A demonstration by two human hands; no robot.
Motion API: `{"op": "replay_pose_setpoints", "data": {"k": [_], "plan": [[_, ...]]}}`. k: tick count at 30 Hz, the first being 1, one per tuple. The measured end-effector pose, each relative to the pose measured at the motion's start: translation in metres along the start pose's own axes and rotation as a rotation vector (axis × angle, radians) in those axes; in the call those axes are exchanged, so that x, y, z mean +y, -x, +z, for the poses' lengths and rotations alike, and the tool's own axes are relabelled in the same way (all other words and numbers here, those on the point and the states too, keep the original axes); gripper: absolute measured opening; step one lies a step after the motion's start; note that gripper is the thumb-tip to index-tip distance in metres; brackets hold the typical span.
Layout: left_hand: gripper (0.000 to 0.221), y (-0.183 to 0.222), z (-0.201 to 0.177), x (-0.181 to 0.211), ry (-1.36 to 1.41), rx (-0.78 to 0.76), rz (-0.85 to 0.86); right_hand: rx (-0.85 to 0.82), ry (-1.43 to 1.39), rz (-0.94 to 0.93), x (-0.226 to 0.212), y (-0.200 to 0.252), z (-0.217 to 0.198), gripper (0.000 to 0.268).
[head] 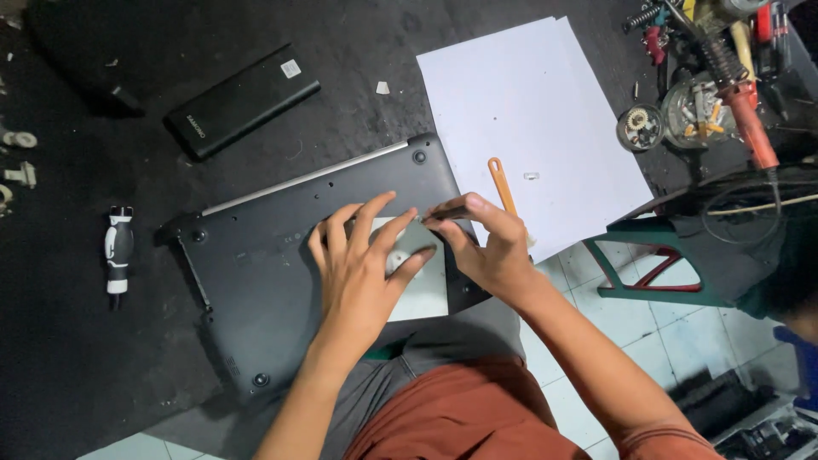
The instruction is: Disassembling a laptop to remove the internal hard drive using a screwdriver and prying tool.
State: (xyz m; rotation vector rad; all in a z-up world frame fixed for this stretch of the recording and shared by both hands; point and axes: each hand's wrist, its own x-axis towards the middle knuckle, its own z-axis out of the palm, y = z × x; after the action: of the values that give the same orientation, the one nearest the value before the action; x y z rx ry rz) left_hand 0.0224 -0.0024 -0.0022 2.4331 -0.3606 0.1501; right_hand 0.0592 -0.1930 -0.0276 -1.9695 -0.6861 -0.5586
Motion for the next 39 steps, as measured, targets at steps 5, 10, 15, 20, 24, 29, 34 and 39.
{"op": "replay_pose_setpoints", "data": {"k": [5,10,15,20,24,29,34,39], "plan": [[0.044,0.001,0.002,-0.001,-0.01,-0.001,-0.012,0.015,-0.02,-0.062,-0.003,-0.001,0.007,0.057],[0.043,0.002,-0.002,0.001,0.012,-0.019,-0.011,-0.02,-0.073,-0.115,-0.009,-0.004,0.006,0.056],[0.043,0.003,0.001,0.0,0.055,-0.022,-0.044,-0.045,0.133,-0.14,-0.039,-0.036,-0.012,0.069],[0.046,0.001,0.005,-0.002,0.0,-0.015,-0.039,0.018,0.024,-0.016,-0.047,-0.035,-0.009,0.069],[0.045,0.004,0.001,0.001,0.015,-0.019,-0.057,0.003,0.14,-0.106,-0.008,-0.008,0.0,0.065],[0.045,0.003,0.0,0.002,0.028,-0.026,-0.058,-0.006,0.084,0.035,-0.049,-0.031,-0.009,0.067],[0.045,0.001,0.0,0.001,0.039,-0.008,-0.054,0.022,0.126,-0.048,-0.02,-0.019,-0.007,0.07],[0.043,0.0,0.002,0.0,0.055,0.004,-0.061,-0.022,0.079,-0.102,-0.013,-0.022,-0.012,0.078]]}}
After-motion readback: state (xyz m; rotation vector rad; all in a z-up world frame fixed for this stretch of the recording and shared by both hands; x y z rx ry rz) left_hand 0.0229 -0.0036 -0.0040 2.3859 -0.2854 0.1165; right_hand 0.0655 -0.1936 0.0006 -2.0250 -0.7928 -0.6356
